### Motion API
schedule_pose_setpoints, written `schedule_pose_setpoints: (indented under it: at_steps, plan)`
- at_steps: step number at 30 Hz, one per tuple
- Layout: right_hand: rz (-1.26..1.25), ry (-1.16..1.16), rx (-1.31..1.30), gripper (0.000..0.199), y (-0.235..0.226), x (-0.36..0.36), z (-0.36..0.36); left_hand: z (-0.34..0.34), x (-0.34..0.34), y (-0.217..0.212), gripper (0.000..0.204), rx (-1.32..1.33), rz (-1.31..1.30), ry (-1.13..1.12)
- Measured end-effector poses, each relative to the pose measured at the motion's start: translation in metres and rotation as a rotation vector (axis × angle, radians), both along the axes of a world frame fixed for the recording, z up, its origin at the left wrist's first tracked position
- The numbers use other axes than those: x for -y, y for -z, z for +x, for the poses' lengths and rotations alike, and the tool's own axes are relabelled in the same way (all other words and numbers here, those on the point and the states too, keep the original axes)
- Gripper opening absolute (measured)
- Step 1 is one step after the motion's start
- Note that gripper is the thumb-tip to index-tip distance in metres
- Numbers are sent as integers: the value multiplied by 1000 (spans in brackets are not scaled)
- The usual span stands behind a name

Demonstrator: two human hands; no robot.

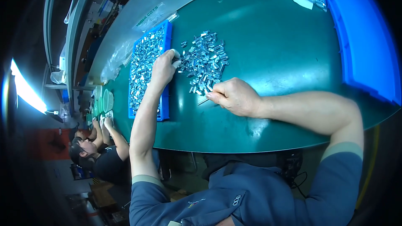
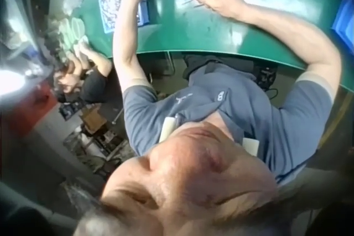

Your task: The person packages small metal components into white packaging strips by hand at a factory workbench.

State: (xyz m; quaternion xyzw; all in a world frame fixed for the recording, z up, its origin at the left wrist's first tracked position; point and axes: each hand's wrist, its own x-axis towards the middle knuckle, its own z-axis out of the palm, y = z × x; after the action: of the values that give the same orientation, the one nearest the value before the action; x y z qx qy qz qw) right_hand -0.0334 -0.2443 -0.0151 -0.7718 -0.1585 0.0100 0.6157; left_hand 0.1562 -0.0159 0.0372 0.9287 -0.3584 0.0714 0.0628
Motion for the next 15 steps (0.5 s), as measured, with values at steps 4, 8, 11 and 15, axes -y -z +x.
schedule_pose_setpoints:
  at_steps: [4, 8, 11, 15]
  plan:
    - [66, 90, 26, 28, 5, 3, 0, -49, 2, -2, 18, -5, -169, -7]
    - [208, 161, -29, 23, -3, 0, 3, -107, -4, 2, 22, -167, -430, 47]
    - [211, 180, -65, 25, -2, 0, 5, -132, 6, -4, 21, -243, -490, 37]
    - [173, 160, -80, 24, -3, 0, 5, -141, 4, 1, 22, -234, -489, 87]
